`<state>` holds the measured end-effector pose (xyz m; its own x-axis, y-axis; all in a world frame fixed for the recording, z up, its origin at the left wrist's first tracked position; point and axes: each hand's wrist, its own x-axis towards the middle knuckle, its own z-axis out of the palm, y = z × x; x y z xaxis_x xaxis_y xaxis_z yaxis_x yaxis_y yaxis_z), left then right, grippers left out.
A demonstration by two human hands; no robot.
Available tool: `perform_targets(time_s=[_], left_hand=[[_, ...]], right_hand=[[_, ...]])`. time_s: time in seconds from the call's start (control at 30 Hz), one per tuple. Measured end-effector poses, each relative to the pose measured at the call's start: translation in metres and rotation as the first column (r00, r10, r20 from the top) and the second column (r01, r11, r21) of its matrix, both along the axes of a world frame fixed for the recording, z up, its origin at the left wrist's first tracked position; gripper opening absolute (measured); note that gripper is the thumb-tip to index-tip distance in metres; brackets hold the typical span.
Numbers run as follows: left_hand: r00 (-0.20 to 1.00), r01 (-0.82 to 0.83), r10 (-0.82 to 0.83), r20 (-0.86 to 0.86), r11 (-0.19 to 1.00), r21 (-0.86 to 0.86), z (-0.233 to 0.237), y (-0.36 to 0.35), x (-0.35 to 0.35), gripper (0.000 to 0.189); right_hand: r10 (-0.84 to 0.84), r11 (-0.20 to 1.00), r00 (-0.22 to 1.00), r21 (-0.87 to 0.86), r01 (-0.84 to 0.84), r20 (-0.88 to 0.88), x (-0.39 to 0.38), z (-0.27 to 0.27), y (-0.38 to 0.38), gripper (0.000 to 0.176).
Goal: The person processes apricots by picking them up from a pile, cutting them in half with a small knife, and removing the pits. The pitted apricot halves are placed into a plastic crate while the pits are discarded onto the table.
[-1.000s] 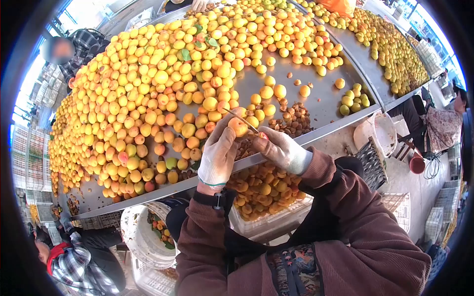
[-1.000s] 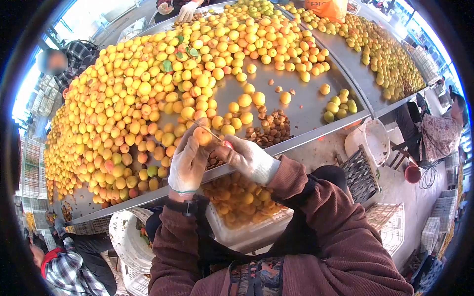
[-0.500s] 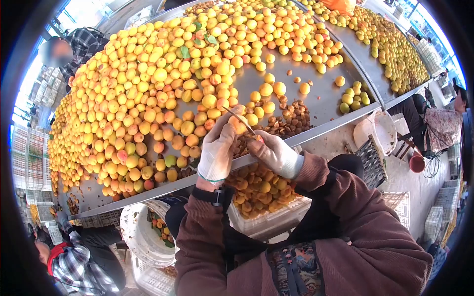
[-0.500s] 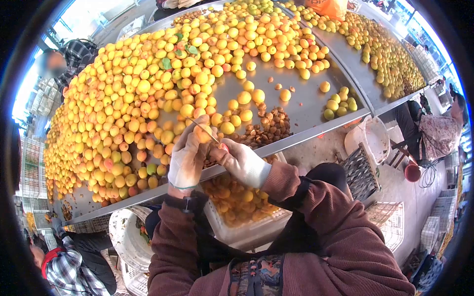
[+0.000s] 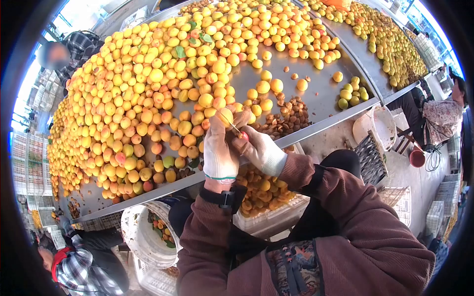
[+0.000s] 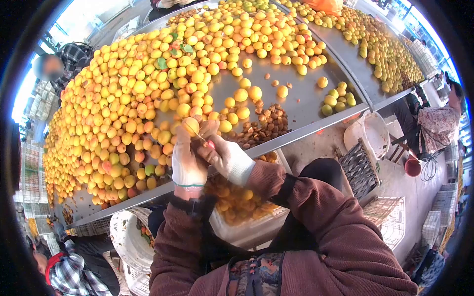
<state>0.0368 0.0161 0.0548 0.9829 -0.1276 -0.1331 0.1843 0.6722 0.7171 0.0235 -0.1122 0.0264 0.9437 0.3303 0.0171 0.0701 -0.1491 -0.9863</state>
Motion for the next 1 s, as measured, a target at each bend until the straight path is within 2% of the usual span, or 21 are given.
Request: perform_targets(time_s=[0.03, 0.1, 0.2, 0.23, 0.3, 0.33, 0.37, 0.4, 0.43, 0.5, 0.53, 0.57, 0.63, 0.67, 0.7, 0.73, 0.77, 0.83, 0.9, 1.0], left_hand=[[1.000, -0.002, 0.002, -0.001, 1.000, -0.002, 0.001, 0.001, -0.001, 0.057], [0.998, 0.034, -0.037, -0.050, 0.997, -0.070, 0.005, 0.002, -0.001, 0.055], [0.996, 0.084, -0.084, 0.008, 0.996, -0.041, 0.001, 0.006, -0.003, 0.053], [0.996, 0.084, -0.084, 0.008, 0.996, -0.040, 0.000, 0.006, -0.002, 0.053], [0.992, 0.041, -0.052, -0.112, 0.994, -0.098, -0.003, 0.007, 0.001, 0.047], [0.993, 0.039, -0.050, -0.109, 0.994, -0.098, -0.007, 0.011, 0.005, 0.047], [0.998, 0.042, -0.033, -0.048, 0.975, 0.216, -0.013, 0.017, 0.009, 0.043], [0.999, 0.020, -0.034, 0.017, 0.860, 0.510, -0.016, 0.022, 0.012, 0.038], [0.999, 0.016, -0.031, 0.020, 0.859, 0.511, -0.013, 0.022, 0.014, 0.038], [0.994, -0.110, 0.113, 0.000, 0.967, 0.228, -0.007, 0.016, 0.014, 0.033], [0.986, -0.143, 0.125, 0.112, 0.973, 0.179, -0.002, 0.011, 0.011, 0.035], [0.986, -0.144, 0.125, 0.110, 0.973, 0.179, -0.001, 0.008, 0.011, 0.035], [0.957, -0.162, 0.059, 0.283, 0.920, 0.358, 0.000, 0.004, 0.011, 0.040], [0.970, -0.135, 0.054, 0.236, 0.929, 0.343, 0.004, 0.004, 0.008, 0.044], [0.971, -0.131, 0.050, 0.234, 0.929, 0.346, 0.006, 0.005, 0.008, 0.044], [0.997, -0.073, 0.058, 0.057, 0.953, 0.294, 0.008, 0.005, 0.008, 0.046], [0.991, -0.026, 0.054, -0.120, 0.973, 0.229, 0.010, 0.006, 0.010, 0.049], [0.990, -0.022, 0.052, -0.134, 0.976, 0.214, 0.007, 0.006, 0.010, 0.051], [0.999, -0.034, 0.035, -0.006, 0.987, 0.159, 0.012, 0.004, 0.009, 0.051], [0.999, -0.036, 0.029, 0.033, 0.975, 0.219, 0.008, 0.003, 0.013, 0.052]], right_hand=[[0.002, 1.000, 1.000, -0.002, -0.002, -0.001, 0.001, 0.000, 0.000, 0.046], [-0.023, 0.990, 0.990, -0.136, 0.041, 0.138, 0.003, 0.001, -0.001, 0.031], [0.008, 0.974, 0.988, -0.226, 0.027, 0.153, 0.006, 0.000, -0.006, 0.033], [0.008, 0.974, 0.988, -0.225, 0.027, 0.153, 0.006, 0.002, -0.005, 0.033], [-0.015, 0.996, 0.982, -0.082, 0.031, 0.189, 0.004, 0.007, -0.002, 0.035], [-0.013, 0.996, 0.981, -0.082, 0.030, 0.192, 0.006, 0.004, -0.003, 0.035], [0.015, 1.000, 0.999, -0.028, -0.014, 0.051, 0.009, -0.001, -0.005, 0.037], [0.053, 0.998, 0.995, 0.033, -0.050, -0.088, 0.012, -0.003, -0.006, 0.039], [0.056, 0.998, 0.995, 0.034, -0.053, -0.085, 0.012, 0.001, -0.005, 0.039], [0.080, 0.973, 0.983, 0.228, -0.041, -0.165, 0.008, 0.010, -0.006, 0.042], [0.124, 0.957, 0.961, 0.287, -0.049, -0.249, 0.008, 0.011, -0.007, 0.042], [0.124, 0.957, 0.960, 0.288, -0.049, -0.251, 0.006, 0.013, -0.006, 0.042], [0.112, 0.952, 0.964, 0.305, -0.035, -0.241, 0.002, 0.018, -0.004, 0.041], [0.111, 0.951, 0.963, 0.307, -0.032, -0.246, 0.002, 0.015, -0.002, 0.041], [0.030, 0.989, 0.991, 0.148, -0.010, -0.132, 0.002, 0.011, 0.000, 0.040], [-0.034, 0.999, 0.999, -0.011, 0.034, -0.005, 0.003, 0.009, 0.002, 0.040], [-0.039, 0.999, 0.999, -0.011, 0.039, -0.005, 0.003, 0.007, 0.002, 0.040], [-0.030, 0.999, 0.997, -0.018, 0.032, 0.077, 0.003, 0.006, 0.002, 0.039], [-0.018, 1.000, 0.996, -0.023, 0.020, 0.083, 0.006, 0.009, -0.002, 0.041], [-0.037, 0.999, 0.999, 0.004, 0.036, 0.029, 0.009, 0.003, -0.003, 0.041]])
